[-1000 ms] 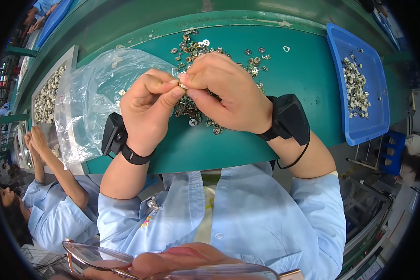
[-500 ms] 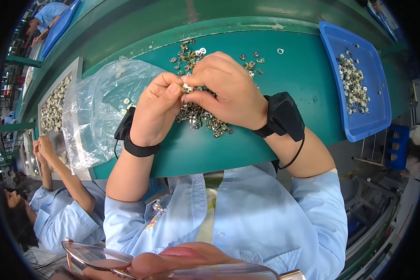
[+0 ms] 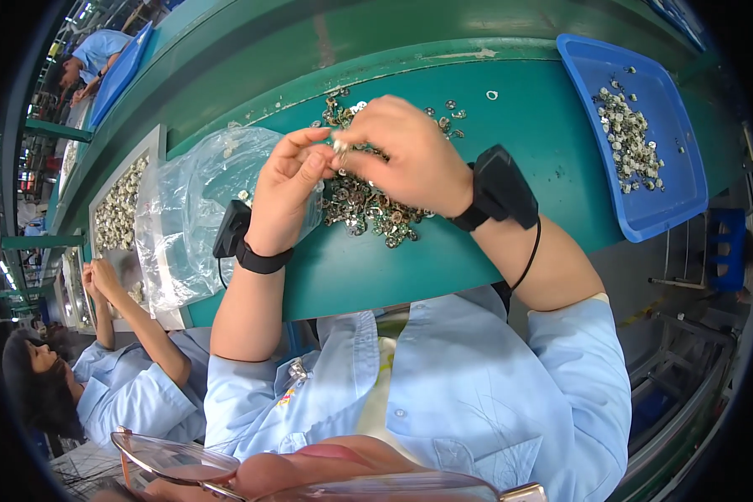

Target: The person picks up a small white component and a small green circuit board by hand, fits them together, and places the assembled unit into a blue tray.

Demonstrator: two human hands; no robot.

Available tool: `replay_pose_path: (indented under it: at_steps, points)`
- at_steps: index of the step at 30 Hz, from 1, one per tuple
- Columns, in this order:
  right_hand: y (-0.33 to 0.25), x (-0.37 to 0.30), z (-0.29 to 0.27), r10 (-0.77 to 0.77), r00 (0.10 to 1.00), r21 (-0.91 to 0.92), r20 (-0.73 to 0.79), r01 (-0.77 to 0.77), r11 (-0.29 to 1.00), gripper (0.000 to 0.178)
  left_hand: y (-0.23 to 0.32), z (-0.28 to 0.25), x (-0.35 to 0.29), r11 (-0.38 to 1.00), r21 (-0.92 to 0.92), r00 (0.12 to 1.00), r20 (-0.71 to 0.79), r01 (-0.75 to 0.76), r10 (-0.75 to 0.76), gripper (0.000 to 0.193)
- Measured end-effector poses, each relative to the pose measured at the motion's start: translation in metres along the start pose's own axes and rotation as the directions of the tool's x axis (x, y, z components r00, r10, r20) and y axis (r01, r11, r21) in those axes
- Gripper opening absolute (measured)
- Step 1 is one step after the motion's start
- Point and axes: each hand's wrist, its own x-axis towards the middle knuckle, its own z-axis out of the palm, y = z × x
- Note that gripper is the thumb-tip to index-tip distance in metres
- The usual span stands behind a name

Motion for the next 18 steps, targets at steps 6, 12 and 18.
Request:
replay_pose_path:
  at_steps: [6, 12, 18]
  points:
    - [0.051, 0.003, -0.048, 0.603, 0.711, 0.449, -0.361, -0.435, 0.781, 0.022, 0.000, -0.011, 0.005, 0.681, 0.722, 0.977, -0.035, -0.122, 0.212, 0.016]
    - [0.116, -0.034, -0.147, 0.727, 0.038, 0.721, -0.685, 0.180, 0.669, 0.033, -0.001, -0.017, 0.003, 0.395, 0.911, 0.987, 0.065, -0.120, 0.149, 0.017]
    - [0.119, -0.036, -0.148, 0.734, -0.020, 0.735, -0.678, -0.009, 0.678, 0.032, 0.007, -0.037, -0.002, 0.166, 0.978, 0.977, 0.095, -0.128, 0.192, 0.018]
